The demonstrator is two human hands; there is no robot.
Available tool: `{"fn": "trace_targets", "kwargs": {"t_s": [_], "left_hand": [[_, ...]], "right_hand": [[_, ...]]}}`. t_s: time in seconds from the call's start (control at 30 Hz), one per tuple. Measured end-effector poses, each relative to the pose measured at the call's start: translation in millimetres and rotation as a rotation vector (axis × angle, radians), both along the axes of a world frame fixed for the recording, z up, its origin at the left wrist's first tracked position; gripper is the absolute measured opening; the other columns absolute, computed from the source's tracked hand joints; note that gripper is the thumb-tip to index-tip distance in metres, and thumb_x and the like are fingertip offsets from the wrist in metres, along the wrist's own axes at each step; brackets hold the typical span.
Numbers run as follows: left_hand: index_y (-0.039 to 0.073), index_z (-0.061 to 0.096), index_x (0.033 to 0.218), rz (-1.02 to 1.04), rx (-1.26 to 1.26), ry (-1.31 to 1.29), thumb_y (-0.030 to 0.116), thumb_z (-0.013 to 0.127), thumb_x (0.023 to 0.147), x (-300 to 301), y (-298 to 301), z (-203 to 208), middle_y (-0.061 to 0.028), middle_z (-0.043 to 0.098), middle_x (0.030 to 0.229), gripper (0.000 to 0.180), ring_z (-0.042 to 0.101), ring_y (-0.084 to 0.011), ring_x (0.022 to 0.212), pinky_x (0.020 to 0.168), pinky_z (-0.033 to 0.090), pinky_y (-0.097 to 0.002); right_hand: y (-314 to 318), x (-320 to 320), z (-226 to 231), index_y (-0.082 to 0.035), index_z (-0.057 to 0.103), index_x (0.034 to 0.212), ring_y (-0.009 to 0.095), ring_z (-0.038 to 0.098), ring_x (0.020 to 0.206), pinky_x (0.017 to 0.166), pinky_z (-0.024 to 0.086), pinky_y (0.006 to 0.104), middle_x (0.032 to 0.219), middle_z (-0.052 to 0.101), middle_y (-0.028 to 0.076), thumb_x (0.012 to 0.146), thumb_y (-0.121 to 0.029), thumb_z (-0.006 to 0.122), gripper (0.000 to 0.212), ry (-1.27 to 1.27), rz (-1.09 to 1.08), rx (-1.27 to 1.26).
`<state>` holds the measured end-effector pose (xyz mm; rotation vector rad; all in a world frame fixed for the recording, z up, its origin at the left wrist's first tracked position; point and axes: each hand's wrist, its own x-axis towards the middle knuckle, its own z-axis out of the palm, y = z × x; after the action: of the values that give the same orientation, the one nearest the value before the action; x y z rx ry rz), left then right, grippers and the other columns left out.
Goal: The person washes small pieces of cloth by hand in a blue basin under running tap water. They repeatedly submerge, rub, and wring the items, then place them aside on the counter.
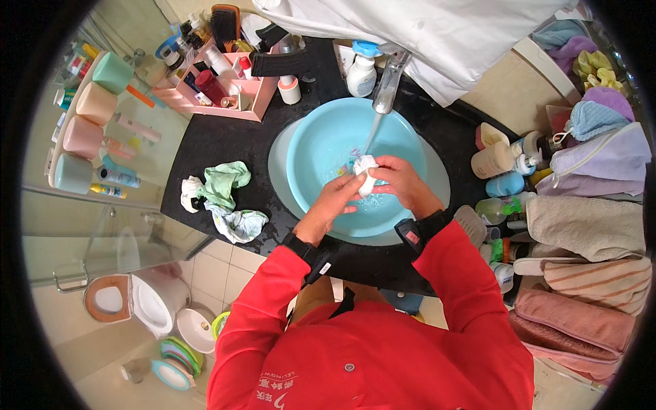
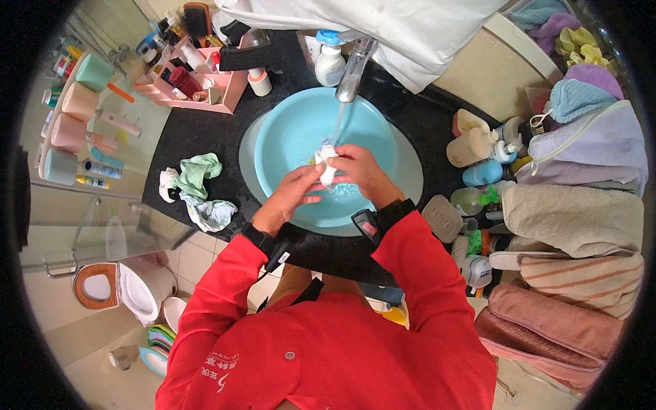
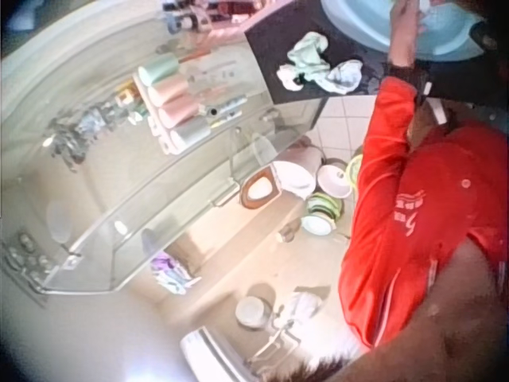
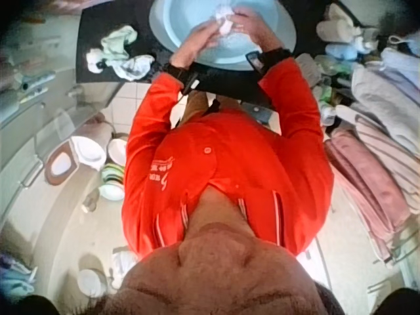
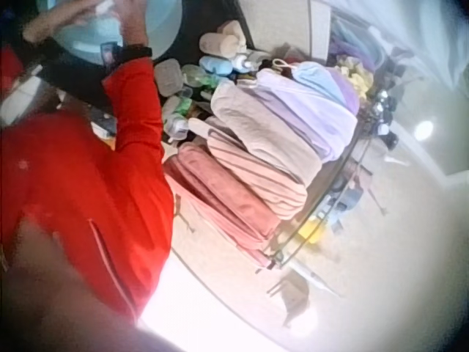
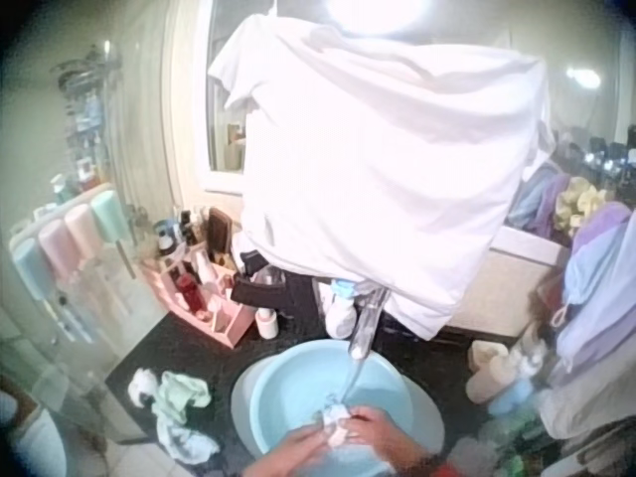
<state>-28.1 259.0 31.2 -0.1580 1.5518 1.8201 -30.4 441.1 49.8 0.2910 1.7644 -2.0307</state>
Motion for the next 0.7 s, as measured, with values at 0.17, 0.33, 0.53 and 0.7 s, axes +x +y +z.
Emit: {"fn": "trace_targets", "kwargs": {"t_s": [0.17, 0.33, 0.53, 0.7], "left_hand": [[0.006, 0.061, 0.103, 0.07, 0.028, 0.144, 0.034, 0.061, 0.086, -19.9, 5.2, -2.1, -0.0022, 0.063, 0.096, 0.032, 0.057, -0.01, 0.086, 0.074, 0.046, -0.0255], [0.007, 0.061, 0.094, 0.162, -0.009, 0.161, 0.023, 0.06, 0.086, -39.4, -6.3, 8.1, -0.0024, 0.064, 0.088, 0.019, 0.059, -0.0106, 0.081, 0.073, 0.047, -0.0264], [0.006, 0.061, 0.091, 0.222, 0.109, 0.151, 0.021, 0.061, 0.085, -58.0, 8.7, 37.6, -0.002, 0.063, 0.081, 0.016, 0.059, -0.0098, 0.072, 0.064, 0.047, -0.0241], [0.005, 0.061, 0.083, 0.27, 0.045, 0.296, 0.022, 0.067, 0.08, -67.4, 13.4, 48.9, -0.0018, 0.062, 0.073, 0.019, 0.056, -0.0086, 0.058, 0.051, 0.043, -0.0203]], "right_hand": [[4.6, -1.9, 19.1, -0.004, 0.059, 0.105, 0.012, 0.057, 0.083, 0.068, 0.048, 0.026, 0.097, 0.06, 0.004, 0.085, -0.02, 0.058, 0.026, -0.032, 0.0, 0.01], [32.5, -10.6, 18.6, -0.003, 0.058, 0.101, 0.007, 0.053, 0.079, 0.07, 0.044, 0.0231, 0.091, 0.059, 0.0, 0.086, -0.02, 0.058, 0.023, 0.274, 0.109, 0.289], [31.4, -15.4, 25.7, -0.002, 0.057, 0.099, 0.008, 0.053, 0.08, 0.072, 0.043, 0.0235, 0.088, 0.058, 0.002, 0.087, -0.018, 0.054, 0.021, 0.288, 0.046, 0.055], [37.9, -11.7, 40.7, -0.002, 0.055, 0.1, 0.011, 0.056, 0.086, 0.076, 0.046, 0.0255, 0.091, 0.059, 0.004, 0.088, -0.017, 0.053, 0.02, 0.177, 0.007, -0.087]]}}
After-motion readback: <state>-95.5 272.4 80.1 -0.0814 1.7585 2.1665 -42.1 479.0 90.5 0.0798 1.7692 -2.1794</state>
